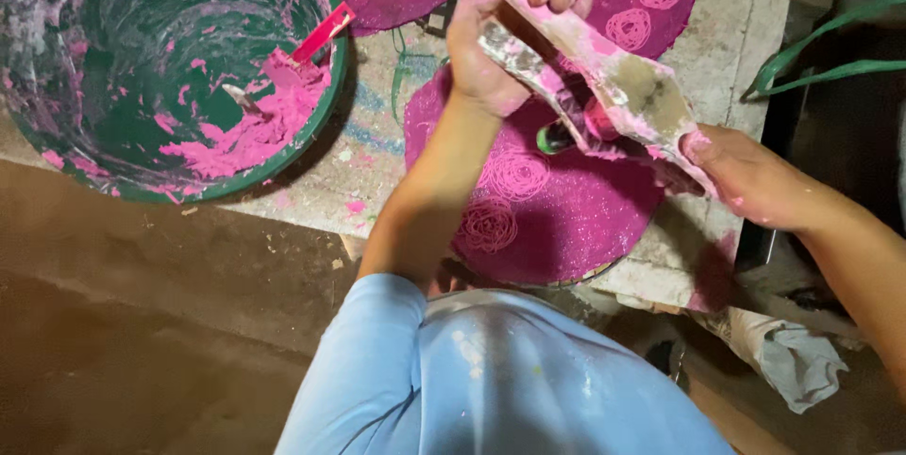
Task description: The person scoops pink paint from a green bucket with a spatula and applies it to a white plastic mold. They then press the mold onto pink circular woven decorations to create spiral patterns. The person repeats this process on multiple decorations.
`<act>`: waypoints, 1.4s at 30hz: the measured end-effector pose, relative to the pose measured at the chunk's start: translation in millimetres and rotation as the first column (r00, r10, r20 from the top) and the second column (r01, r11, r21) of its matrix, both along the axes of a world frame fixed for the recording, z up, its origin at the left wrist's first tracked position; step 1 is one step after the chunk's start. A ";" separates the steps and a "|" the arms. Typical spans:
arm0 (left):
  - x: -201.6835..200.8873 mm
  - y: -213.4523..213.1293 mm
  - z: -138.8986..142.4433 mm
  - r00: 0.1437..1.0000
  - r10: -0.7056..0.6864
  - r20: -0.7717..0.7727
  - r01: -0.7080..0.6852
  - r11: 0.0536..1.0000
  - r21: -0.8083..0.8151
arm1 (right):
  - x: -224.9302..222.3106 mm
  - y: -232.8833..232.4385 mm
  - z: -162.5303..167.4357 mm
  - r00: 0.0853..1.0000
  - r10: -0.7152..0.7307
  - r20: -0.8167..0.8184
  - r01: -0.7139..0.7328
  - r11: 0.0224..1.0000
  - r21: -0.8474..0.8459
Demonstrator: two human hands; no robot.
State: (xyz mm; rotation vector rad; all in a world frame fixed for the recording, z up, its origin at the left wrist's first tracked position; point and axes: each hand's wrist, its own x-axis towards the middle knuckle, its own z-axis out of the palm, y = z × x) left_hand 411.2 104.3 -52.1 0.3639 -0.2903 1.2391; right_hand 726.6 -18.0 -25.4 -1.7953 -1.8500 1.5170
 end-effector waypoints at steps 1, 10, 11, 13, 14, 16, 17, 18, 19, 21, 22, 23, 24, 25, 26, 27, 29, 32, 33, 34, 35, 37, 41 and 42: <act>7.5 6.3 -7.8 0.999 -0.006 0.032 0.006 1.000 -0.009 | -3.1 2.2 4.4 0.995 -0.072 0.066 0.073 0.997 -0.017; 30.7 33.7 -72.1 0.999 -0.038 0.028 0.040 0.998 -0.054 | -24.2 8.1 -26.1 0.992 -0.087 0.095 0.087 0.996 -0.002; 36.3 32.7 -74.4 0.998 -0.043 0.055 0.047 0.995 -0.082 | -17.3 8.3 -23.5 0.989 -0.133 0.066 0.137 0.989 -0.049; 52.0 31.4 -73.2 0.993 -0.046 0.106 0.061 0.989 -0.138 | -3.0 12.9 -12.3 0.974 -0.227 0.013 0.226 0.963 -0.143; 55.6 33.8 -70.5 0.994 -0.041 0.102 0.057 0.987 -0.152 | -1.9 14.5 -9.5 0.980 -0.195 0.028 0.196 0.979 -0.064; 59.5 43.0 -61.6 0.995 -0.034 0.097 0.051 0.983 -0.174 | -4.7 20.1 -4.6 0.988 -0.137 0.072 0.129 0.986 0.101; 57.9 48.6 -56.8 0.994 -0.044 0.097 0.057 0.989 -0.138 | -9.1 22.0 -3.9 0.987 -0.138 0.084 0.127 0.984 0.129; 52.0 54.3 -52.7 0.994 -0.052 0.097 0.062 0.993 -0.102 | -17.0 24.6 -6.7 0.986 -0.139 0.096 0.123 0.980 0.156; 45.6 58.7 -48.8 0.994 -0.058 0.097 0.064 0.996 -0.065 | -24.5 26.0 -9.7 0.985 -0.137 0.109 0.116 0.976 0.183; 34.6 60.1 -46.6 0.998 -0.040 0.056 0.046 0.993 -0.110 | -33.2 25.7 -13.3 0.989 -0.137 0.057 0.128 0.983 0.131; 32.3 58.7 -46.8 0.999 -0.034 0.032 0.038 0.990 -0.133 | -35.2 24.8 -14.7 0.990 -0.140 0.030 0.136 0.985 0.103; 31.7 55.5 -48.3 0.999 -0.028 0.016 0.030 0.988 -0.151 | -35.1 23.9 -15.0 0.992 -0.117 0.037 0.114 0.991 0.076; 33.5 51.7 -50.8 1.000 -0.023 0.000 0.023 0.985 -0.171 | -30.7 22.6 -12.3 0.994 -0.095 0.044 0.093 0.995 0.047; 37.8 48.0 -53.6 1.000 -0.019 -0.016 0.016 0.982 -0.190 | -25.8 21.9 -9.6 0.996 -0.073 0.052 0.072 0.997 0.019; 44.4 45.8 -56.0 0.999 -0.033 0.007 0.034 0.970 -0.239 | -21.0 22.2 -6.7 0.990 -0.122 0.067 0.122 0.993 0.005; 52.3 45.4 -57.8 0.998 -0.045 0.032 0.052 0.956 -0.287 | -16.3 23.1 -3.9 0.982 -0.169 0.084 0.171 0.985 -0.008; 60.4 48.0 -59.9 0.997 -0.045 0.070 0.065 0.950 -0.305 | -14.6 27.4 -3.5 0.972 -0.209 0.105 0.207 0.978 0.034; 56.3 64.0 -50.1 0.997 -0.030 0.074 0.046 0.973 -0.225 | -29.8 36.2 -16.1 0.961 -0.218 0.169 0.193 0.969 0.155; 48.3 69.0 -45.0 0.998 -0.028 0.053 0.039 0.977 -0.210 | -39.8 38.1 -24.2 0.945 -0.235 0.228 0.202 0.966 0.161; 40.8 70.4 -42.4 0.999 -0.026 0.033 0.032 0.980 -0.196 | -46.6 37.8 -26.9 0.925 -0.251 0.285 0.211 0.963 0.165; 32.5 67.4 -36.9 1.000 -0.015 0.000 0.015 0.987 -0.163 | -49.2 34.6 -31.4 0.971 -0.194 0.140 0.157 0.959 0.234; 16.5 54.6 -23.3 0.997 0.013 -0.071 -0.020 0.996 -0.092 | -53.4 23.2 -35.2 0.989 -0.026 -0.145 0.081 0.918 0.388; 9.3 -11.9 -7.0 0.997 0.025 -0.076 -0.036 0.988 -0.149 | -30.3 -30.2 -9.9 0.985 -0.043 -0.166 0.060 0.993 0.097; 13.5 -28.9 -6.0 0.999 0.001 -0.038 -0.007 0.985 -0.173 | -25.8 -46.0 -3.3 0.975 -0.059 -0.215 0.061 0.998 0.002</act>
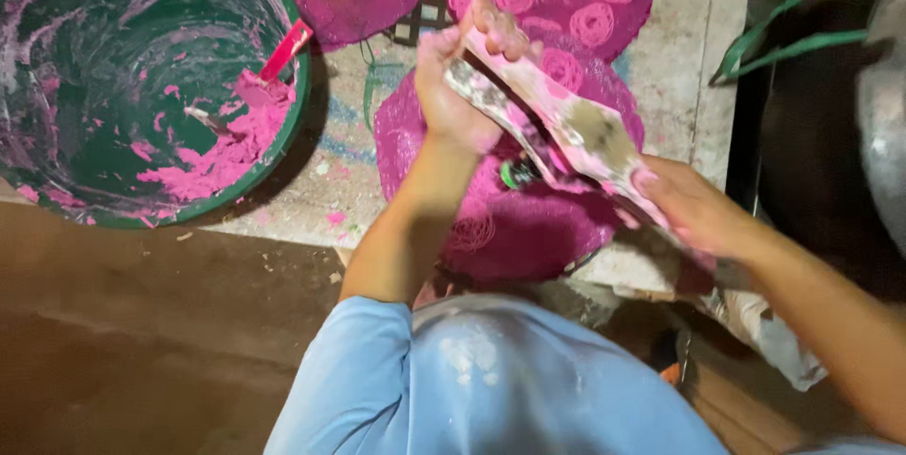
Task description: The person scoops pink paint from a green bucket with a spatula and applies it to a white plastic mold. They then press the mold onto pink circular woven decorations to create spiral patterns. The person repeats this process on multiple decorations.
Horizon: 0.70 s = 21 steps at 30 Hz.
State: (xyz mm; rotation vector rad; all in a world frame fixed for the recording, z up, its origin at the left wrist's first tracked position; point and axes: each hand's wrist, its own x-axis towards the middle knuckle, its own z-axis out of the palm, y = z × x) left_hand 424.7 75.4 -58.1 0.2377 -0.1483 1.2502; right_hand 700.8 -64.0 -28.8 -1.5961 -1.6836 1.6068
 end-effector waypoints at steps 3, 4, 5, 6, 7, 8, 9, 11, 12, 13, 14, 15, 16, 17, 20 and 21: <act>11.6 -38.0 -5.5 0.997 -0.041 0.058 0.048 0.990 -0.131 | 5.4 -37.9 12.8 0.997 -0.080 0.004 0.079 0.983 -0.166; 13.5 -45.9 -10.6 0.997 -0.048 0.067 0.060 0.980 -0.188 | 4.0 -45.2 13.3 0.994 -0.097 0.046 0.104 0.979 -0.175; 14.1 -50.5 -16.4 0.993 -0.062 0.098 0.081 0.975 -0.208 | 0.5 -50.8 12.0 0.989 -0.114 0.090 0.129 0.975 -0.183; 14.8 -52.8 -22.7 0.989 -0.074 0.130 0.102 0.969 -0.226 | -2.9 -55.1 10.8 0.982 -0.130 0.134 0.154 0.970 -0.188; 14.8 -53.7 -29.4 0.983 -0.086 0.162 0.124 0.962 -0.242 | -7.7 -58.0 8.3 0.967 -0.127 0.219 0.163 0.974 -0.156; 12.5 -54.0 -36.1 0.982 -0.089 0.165 0.121 0.973 -0.195 | -15.4 -59.6 3.1 0.945 -0.125 0.303 0.169 0.978 -0.122; 8.7 -53.5 -42.6 0.982 -0.089 0.168 0.114 0.983 -0.146 | -21.8 -61.1 -0.5 0.915 -0.123 0.384 0.168 0.982 -0.087; 2.1 -56.2 -53.8 0.987 -0.071 0.147 0.087 0.990 -0.110 | -35.0 -65.4 -6.6 0.947 -0.124 0.298 0.145 0.988 -0.047; 0.0 -59.4 -58.0 0.990 -0.057 0.126 0.072 0.990 -0.120 | -39.2 -68.0 -6.6 0.959 -0.126 0.254 0.136 0.990 -0.024; 0.0 -62.8 -61.2 0.994 -0.042 0.105 0.056 0.990 -0.126 | -40.9 -69.8 -4.5 0.965 -0.150 0.216 0.172 0.981 -0.087; 1.5 -67.7 -63.6 0.993 -0.049 0.112 0.067 0.984 -0.165 | -40.8 -71.3 -0.7 0.969 -0.173 0.178 0.201 0.967 -0.153; 5.3 -72.0 -64.9 0.991 -0.054 0.119 0.078 0.975 -0.206 | -40.0 -72.9 3.9 0.970 -0.198 0.143 0.227 0.948 -0.223; 9.8 -74.7 -65.1 0.990 -0.058 0.127 0.088 0.965 -0.248 | -35.5 -71.2 10.7 0.948 -0.158 0.277 0.225 0.946 -0.232; 15.4 -75.6 -64.4 0.989 -0.050 0.142 0.087 0.960 -0.267 | -29.5 -68.2 18.1 0.906 -0.114 0.406 0.228 0.943 -0.242; 29.0 -62.4 -58.1 0.988 -0.023 0.150 0.059 0.969 -0.241 | -24.5 -61.0 27.5 0.865 -0.157 0.477 0.255 0.956 -0.147; 28.4 -54.1 -55.3 0.992 -0.007 0.125 0.030 0.983 -0.180 | -26.8 -59.3 26.5 0.872 -0.199 0.447 0.267 0.959 -0.094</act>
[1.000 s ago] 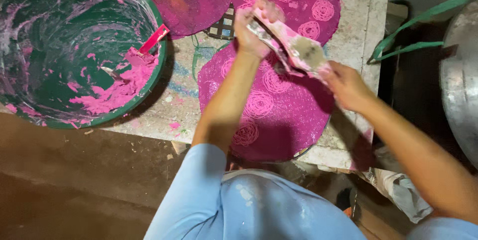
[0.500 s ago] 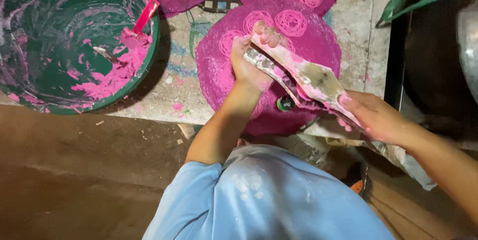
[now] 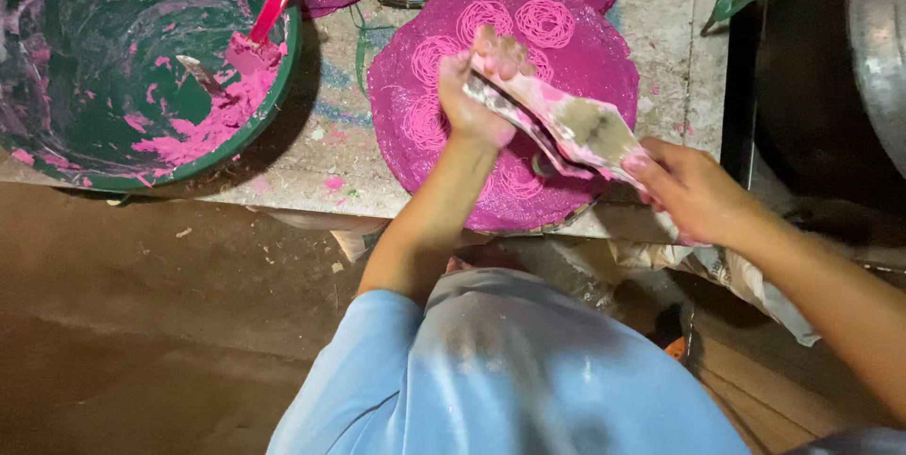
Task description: The person scoops pink paint from a green bucket with a spatula and applies it to a white plastic mold. They then press the mold onto pink circular woven decorations to create spiral patterns. The person repeats this process on multiple decorations.
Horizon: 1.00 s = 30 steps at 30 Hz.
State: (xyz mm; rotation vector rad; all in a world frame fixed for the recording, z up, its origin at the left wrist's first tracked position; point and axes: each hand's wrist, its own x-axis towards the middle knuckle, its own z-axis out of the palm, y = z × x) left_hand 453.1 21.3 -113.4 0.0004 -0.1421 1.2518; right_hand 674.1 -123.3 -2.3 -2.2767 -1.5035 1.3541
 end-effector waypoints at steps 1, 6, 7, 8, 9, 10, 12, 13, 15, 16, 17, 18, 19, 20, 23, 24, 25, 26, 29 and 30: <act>-2.9 5.8 2.3 0.999 0.027 -0.023 -0.026 0.998 0.065 | -4.0 1.1 -3.0 0.999 0.040 -0.020 -0.039 0.997 0.061; -32.2 1.4 2.7 0.991 0.030 -0.133 -0.035 0.999 -0.041 | -25.0 -5.4 -21.4 0.973 0.174 -0.148 -0.150 0.976 0.161; -32.9 -5.8 0.6 0.990 0.038 -0.133 -0.046 0.997 -0.055 | -23.4 -7.2 -21.0 0.980 0.144 -0.139 -0.133 0.987 0.087; -30.1 -12.4 -1.8 0.992 0.032 -0.120 -0.041 0.996 -0.074 | -18.6 -7.9 -18.4 0.985 0.117 -0.126 -0.116 0.993 0.014; -24.0 -18.4 -4.3 0.994 0.028 -0.106 -0.038 0.995 -0.094 | -12.5 -7.6 -15.1 0.990 0.092 -0.110 -0.098 0.993 -0.059; -17.1 -21.5 -6.4 0.996 0.023 -0.089 -0.033 0.993 -0.113 | -5.3 -5.8 -11.5 0.995 0.097 -0.037 -0.099 0.991 -0.084; -4.3 -17.2 -7.6 0.998 0.025 -0.057 -0.032 0.992 -0.122 | 6.4 0.6 -8.0 0.987 0.110 0.113 -0.095 0.987 -0.131; -0.9 -11.6 -6.4 0.999 0.024 -0.041 -0.029 0.992 -0.125 | 8.1 4.6 -10.3 0.987 0.130 0.094 -0.128 0.992 -0.021; -2.7 5.2 1.4 0.991 0.046 -0.127 -0.060 0.992 -0.110 | 4.5 12.8 -21.2 0.983 0.171 0.060 -0.180 0.962 0.203; -6.6 11.2 7.6 0.984 0.057 -0.170 -0.075 0.992 -0.101 | -1.6 17.5 -30.6 0.982 0.187 0.039 -0.191 0.953 0.235; -14.4 13.7 14.8 0.979 0.103 -0.174 -0.105 0.995 0.001 | -10.9 21.7 -42.3 0.980 0.201 0.018 -0.198 0.943 0.267; -24.3 15.3 23.7 0.974 0.147 -0.173 -0.131 0.986 0.102 | -16.5 24.1 -50.9 0.977 0.212 -0.002 -0.202 0.933 0.297; -31.1 15.0 33.8 0.967 0.194 -0.168 -0.159 0.967 0.200 | -19.4 25.3 -57.0 0.960 0.267 -0.087 -0.215 0.897 0.387; -35.2 11.6 44.0 0.960 0.192 -0.203 -0.160 0.974 0.162 | -20.6 25.7 -61.3 0.929 0.332 -0.167 -0.220 0.853 0.474; -41.4 -2.1 70.7 0.953 0.169 -0.251 -0.145 0.983 0.111 | -4.3 24.3 -56.2 0.918 0.316 -0.238 -0.190 0.880 0.436; -37.7 -4.6 76.5 0.963 0.150 -0.224 -0.120 0.983 0.140 | 6.9 22.7 -49.0 0.934 0.273 -0.230 -0.175 0.912 0.371; -32.2 -5.1 80.1 0.972 0.131 -0.195 -0.097 0.980 0.172 | 17.7 23.7 -41.9 0.941 0.241 -0.240 -0.163 0.939 0.303; -24.0 -2.8 81.2 0.980 0.114 -0.165 -0.087 0.983 0.161 | 29.1 26.5 -34.1 0.946 0.209 -0.246 -0.151 0.960 0.235; 6.7 13.0 69.5 0.993 0.065 -0.097 -0.055 0.994 0.095 | 47.3 35.9 -21.0 0.980 0.145 -0.136 -0.121 0.978 0.169; 16.5 19.5 61.6 0.995 0.044 -0.087 -0.040 0.998 0.053 | 48.0 39.4 -19.9 0.989 0.124 -0.076 -0.110 0.979 0.172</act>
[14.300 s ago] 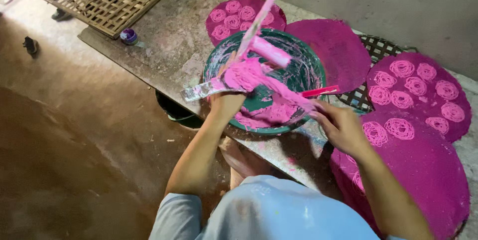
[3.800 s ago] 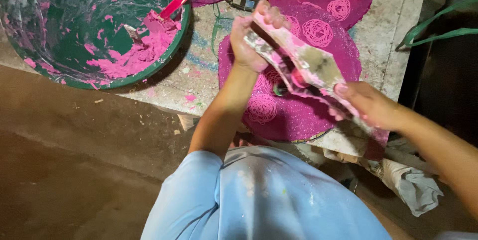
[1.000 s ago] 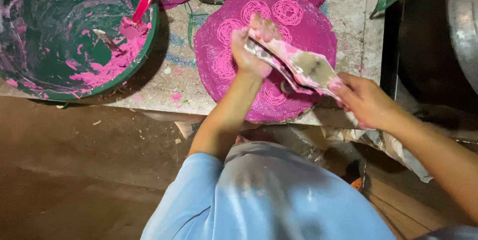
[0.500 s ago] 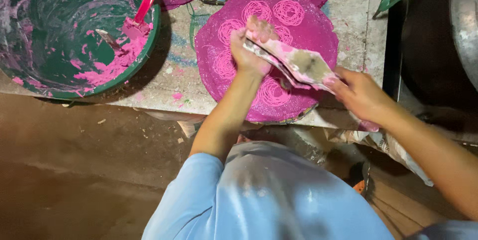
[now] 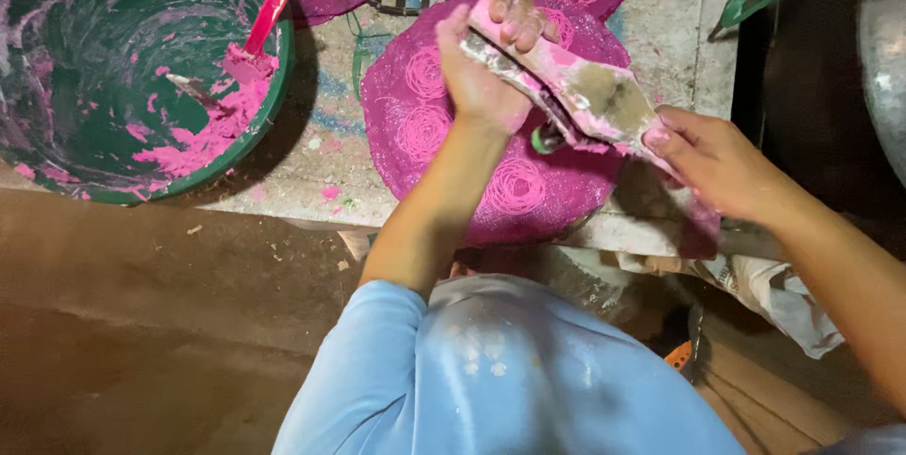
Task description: The person scoops pink paint from a green bucket with a spatula and applies it to a white plastic mold. They then press the mold onto pink circular woven decorations to create spiral patterns. The person repeats this process on multiple decorations.
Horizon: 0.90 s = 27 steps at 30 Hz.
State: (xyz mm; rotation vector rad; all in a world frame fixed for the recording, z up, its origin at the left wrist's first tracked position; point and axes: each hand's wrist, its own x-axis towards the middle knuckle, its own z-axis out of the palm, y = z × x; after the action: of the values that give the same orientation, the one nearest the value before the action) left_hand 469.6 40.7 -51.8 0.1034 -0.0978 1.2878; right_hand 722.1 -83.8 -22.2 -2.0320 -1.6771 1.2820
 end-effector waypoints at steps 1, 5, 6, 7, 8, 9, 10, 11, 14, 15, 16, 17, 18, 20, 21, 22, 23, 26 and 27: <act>6.8 6.2 -9.4 1.000 -0.018 0.014 0.018 0.999 -0.042 | -2.3 3.1 -1.0 1.000 0.006 0.015 -0.007 0.998 0.067; 14.5 25.3 -48.8 1.000 -0.027 0.001 0.027 0.993 -0.115 | -24.8 7.5 -12.0 0.999 -0.011 0.033 0.005 0.987 0.161; 13.3 25.8 -57.5 0.999 -0.018 -0.029 0.015 0.995 -0.098 | -28.5 6.5 -12.9 0.999 -0.023 0.026 0.019 0.990 0.140; 13.5 25.6 -64.8 0.998 -0.007 -0.059 0.003 0.997 -0.079 | -30.2 5.3 -12.3 0.998 -0.060 -0.034 0.063 0.995 0.074; 15.6 24.2 -70.5 0.999 -0.007 -0.040 0.003 0.994 -0.112 | -29.7 4.3 -10.2 0.991 -0.100 -0.091 0.101 0.995 0.003; 20.2 21.0 -74.9 1.000 -0.007 -0.020 0.004 0.989 -0.146 | -27.6 3.8 -7.1 0.979 -0.144 -0.144 0.135 0.988 -0.071; 25.7 18.7 -77.4 1.000 -0.007 0.000 0.007 0.983 -0.182 | -23.4 4.5 -2.7 0.986 -0.157 -0.055 0.151 0.982 -0.111; 33.0 18.5 -77.8 1.000 0.003 -0.012 -0.005 0.980 -0.199 | -16.0 6.2 4.0 0.985 -0.167 0.036 0.170 0.974 -0.149; 48.0 28.7 -70.0 1.000 0.012 -0.018 -0.016 0.974 -0.224 | -6.5 14.1 13.3 0.987 -0.043 0.153 0.036 0.998 0.050; 48.0 35.2 -65.2 1.000 0.002 -0.001 -0.002 0.976 -0.219 | -7.9 16.8 13.0 0.984 0.015 0.179 -0.046 0.985 0.167; 45.7 41.3 -60.5 1.000 -0.009 0.015 0.012 0.977 -0.214 | -10.5 18.7 11.8 0.988 0.008 0.152 -0.033 0.987 0.160; 39.8 46.1 -56.3 1.000 0.002 -0.009 -0.003 0.983 -0.181 | -16.7 20.2 7.9 0.992 0.002 0.124 -0.021 0.988 0.154; 32.1 49.6 -53.0 0.999 0.014 -0.034 -0.019 0.989 -0.148 | -23.1 21.5 4.1 0.995 -0.004 0.095 -0.010 0.989 0.147; 20.2 48.8 -49.3 0.998 0.019 -0.067 -0.030 0.985 -0.168 | -33.7 18.2 -1.4 0.999 -0.050 -0.003 0.050 0.990 0.133; 17.3 44.4 -49.5 0.997 0.009 -0.073 -0.025 0.975 -0.222 | -34.8 17.0 -1.2 0.996 -0.074 -0.052 0.080 0.989 0.122; 16.0 39.5 -50.8 0.997 0.000 -0.079 -0.022 0.960 -0.279 | -34.4 15.3 -0.2 0.996 -0.087 -0.033 0.089 0.995 0.055; 19.5 34.9 -52.5 0.993 0.012 -0.116 -0.050 0.944 -0.327 | -31.6 14.1 2.2 0.995 -0.099 -0.012 0.098 0.995 -0.014; 42.4 28.2 -59.1 0.980 0.039 -0.193 -0.116 0.906 -0.406 | -13.3 15.6 12.0 0.991 -0.037 0.131 0.038 0.999 -0.005; 50.1 32.0 -60.1 0.980 0.045 -0.195 -0.121 0.909 -0.399 | -9.0 17.4 12.1 0.981 -0.007 0.196 0.001 1.000 0.031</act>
State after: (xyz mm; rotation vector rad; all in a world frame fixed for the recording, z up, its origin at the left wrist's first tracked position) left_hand 519.7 72.7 -111.9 -0.1375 0.3379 1.3534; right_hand 713.0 -66.5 -10.1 -2.2043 -1.7614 1.0778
